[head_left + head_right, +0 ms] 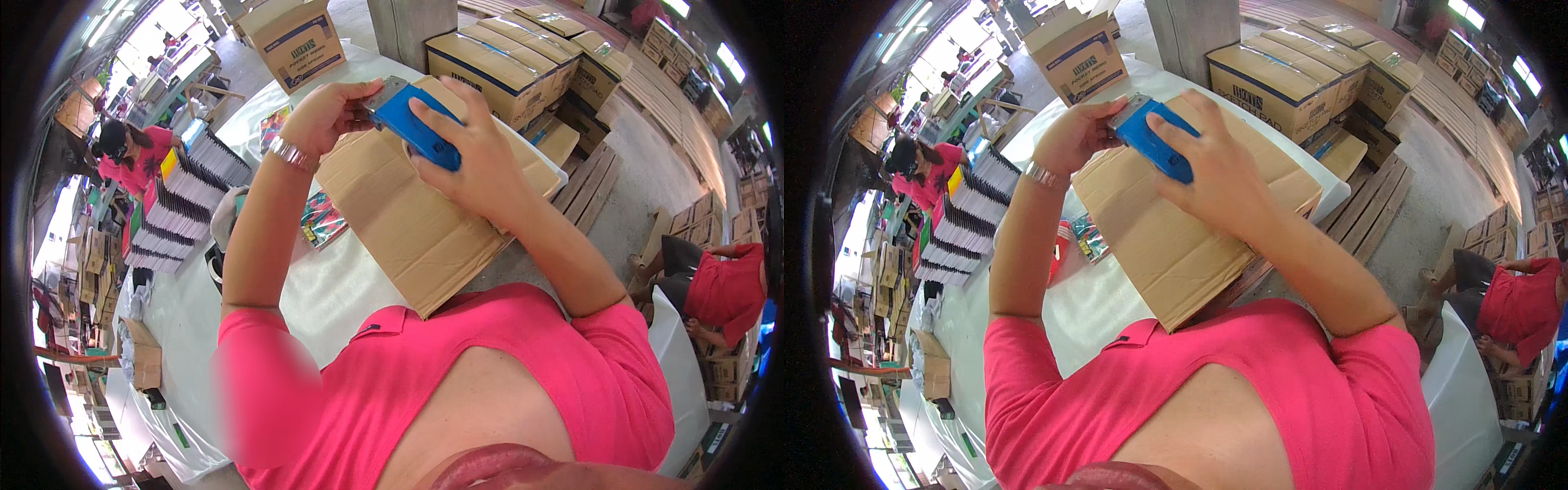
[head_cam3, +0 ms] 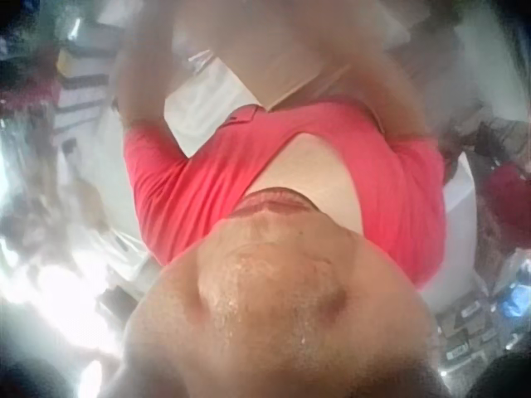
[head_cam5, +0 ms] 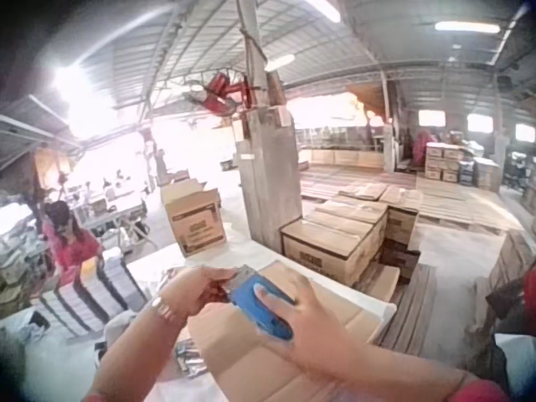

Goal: The person places stacks of notebooks into a cardboard box, seals the box with a tape dispenser, writes on the side of the box with a pen, and then moves to another table to sort a different stack of yellow notebooks by hand.

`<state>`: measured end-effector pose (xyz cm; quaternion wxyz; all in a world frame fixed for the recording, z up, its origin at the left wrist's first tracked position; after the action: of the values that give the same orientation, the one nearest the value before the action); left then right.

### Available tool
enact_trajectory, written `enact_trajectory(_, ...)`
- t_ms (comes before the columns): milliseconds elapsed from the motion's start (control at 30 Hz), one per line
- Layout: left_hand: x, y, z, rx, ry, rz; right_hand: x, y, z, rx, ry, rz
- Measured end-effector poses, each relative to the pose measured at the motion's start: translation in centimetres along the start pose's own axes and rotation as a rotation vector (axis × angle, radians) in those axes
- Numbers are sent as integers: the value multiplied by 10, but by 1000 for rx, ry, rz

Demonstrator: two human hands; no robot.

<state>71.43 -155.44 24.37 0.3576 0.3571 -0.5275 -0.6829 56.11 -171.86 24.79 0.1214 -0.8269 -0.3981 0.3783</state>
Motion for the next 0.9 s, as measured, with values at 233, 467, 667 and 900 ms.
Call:
enact_trajectory(233,-46,-32,-88,154,141,-478,57,41,-88,185,-438,266)
enact_trajectory(467,-80,-98,-138,-324,-88,-345,104,60,-144,211,-794,345)
enact_trajectory(667,-86,-130,-164,-402,-102,-519,73,4,-142,627,-1030,267)
enact_trajectory(900,-94,-137,-165,-450,-115,-596,3,-4,-61,473,-1084,207)
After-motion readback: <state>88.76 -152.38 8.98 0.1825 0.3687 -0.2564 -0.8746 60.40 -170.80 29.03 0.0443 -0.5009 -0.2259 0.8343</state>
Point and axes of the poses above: each hand's wrist, its own z-axis away from the middle knuckle, its own x-axis out of the palm, y = z × x, the point moved 4 cm from there along -z, towards the middle knuckle, and after that the axes turned 10 degrees about -z, right-handed, at the moved point
